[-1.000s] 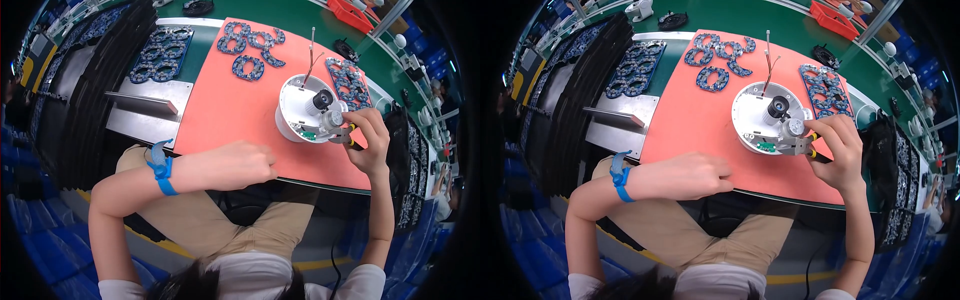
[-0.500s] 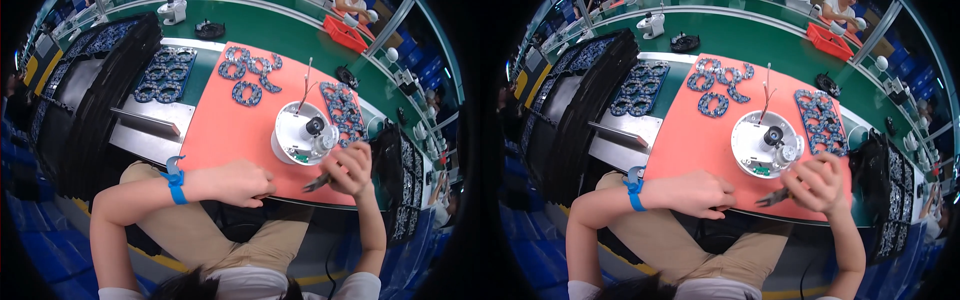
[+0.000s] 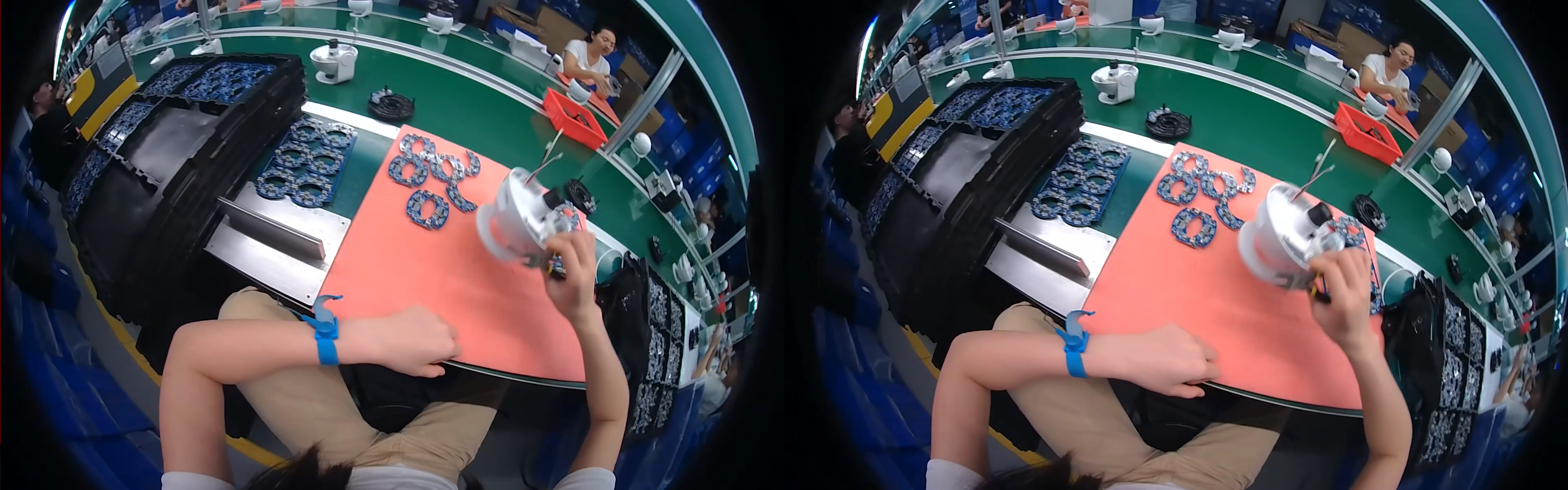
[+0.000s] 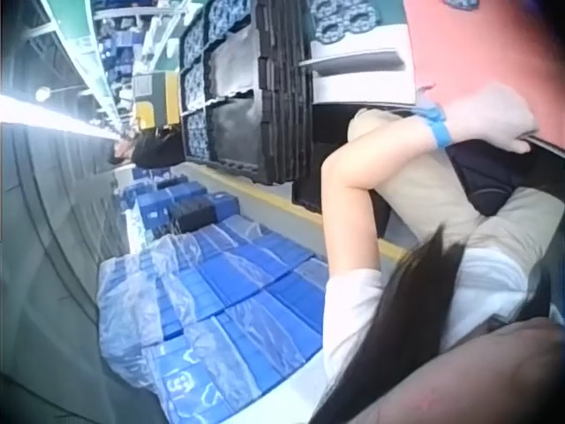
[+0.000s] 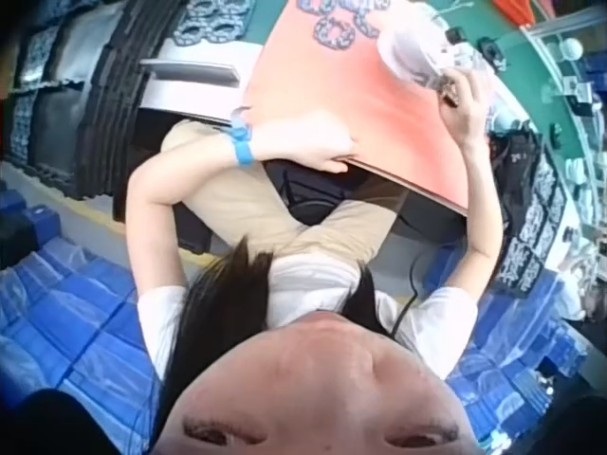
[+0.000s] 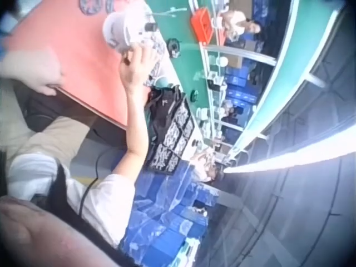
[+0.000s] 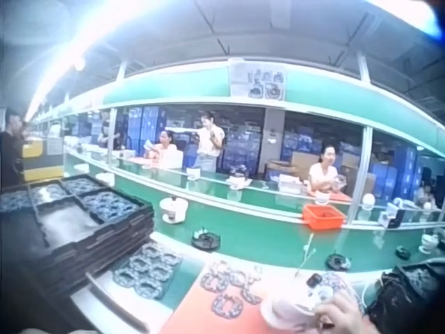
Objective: Assembling electronic components by trimming wires with pliers and fitting parts into plastic housings on a production line.
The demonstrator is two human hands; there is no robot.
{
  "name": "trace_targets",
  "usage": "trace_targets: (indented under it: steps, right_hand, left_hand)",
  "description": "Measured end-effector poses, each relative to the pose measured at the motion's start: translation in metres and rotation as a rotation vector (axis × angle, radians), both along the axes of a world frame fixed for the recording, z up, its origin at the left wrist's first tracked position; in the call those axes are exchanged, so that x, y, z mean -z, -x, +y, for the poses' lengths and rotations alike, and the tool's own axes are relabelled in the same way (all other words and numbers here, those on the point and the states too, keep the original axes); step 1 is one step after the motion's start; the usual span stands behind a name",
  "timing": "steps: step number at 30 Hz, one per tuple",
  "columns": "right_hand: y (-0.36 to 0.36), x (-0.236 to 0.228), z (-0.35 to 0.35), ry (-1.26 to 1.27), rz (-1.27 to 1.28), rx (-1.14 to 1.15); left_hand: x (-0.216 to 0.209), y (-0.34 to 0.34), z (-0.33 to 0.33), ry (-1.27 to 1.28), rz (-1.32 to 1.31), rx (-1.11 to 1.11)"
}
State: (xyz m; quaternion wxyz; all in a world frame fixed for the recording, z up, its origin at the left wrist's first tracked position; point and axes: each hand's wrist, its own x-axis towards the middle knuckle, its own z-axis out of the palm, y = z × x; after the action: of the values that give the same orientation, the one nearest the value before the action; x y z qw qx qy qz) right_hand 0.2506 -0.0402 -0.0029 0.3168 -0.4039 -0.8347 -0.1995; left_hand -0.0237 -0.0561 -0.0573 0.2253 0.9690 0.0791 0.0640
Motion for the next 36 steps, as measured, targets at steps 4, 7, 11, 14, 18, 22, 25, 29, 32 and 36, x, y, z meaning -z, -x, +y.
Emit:
trace_targets:
  steps: [4, 7, 11, 14, 18, 22, 25, 29, 32, 36]
  right_hand:
    - [0.009, -0.013, 0.070, -0.046, 0.001, 0.089]
    - [0.000, -0.010, 0.125, -0.090, -0.031, 0.167]
    - [-0.014, 0.018, 0.189, -0.085, -0.145, 0.342]
    - [-0.019, 0.039, 0.211, -0.018, -0.166, 0.433]
    - [-0.015, 0.044, 0.225, -0.136, -0.108, 0.400]
    - [0.010, 0.028, 0.242, -0.260, -0.107, 0.121]
    - [0.073, 0.013, 0.270, -0.177, 0.000, 0.016]
    - [0.144, 0.010, 0.322, -0.092, -0.097, -0.004]
    - [0.186, 0.016, 0.358, -0.068, -0.144, 0.040]
    - [0.208, 0.026, 0.393, -0.043, -0.088, 0.102]
  left_hand:
    - [0.012, -0.004, -0.002, -0.023, 0.036, -0.007]
    - [0.014, -0.008, -0.003, -0.039, -0.001, 0.015]
    - [0.013, -0.010, -0.002, -0.020, 0.028, 0.025]
    - [0.015, -0.008, -0.002, 0.008, -0.022, 0.037]
    - [0.028, -0.011, -0.004, 0.009, 0.001, 0.012]
    - [0.018, -0.019, 0.000, -0.011, 0.061, 0.064]
    - [0.024, -0.017, -0.006, 0.014, 0.097, 0.051]
    - [0.044, -0.020, -0.022, -0.097, -0.029, -0.057]
    - [0.055, -0.031, -0.030, -0.093, 0.022, -0.070]
    - [0.039, -0.029, -0.026, -0.075, 0.088, -0.102]
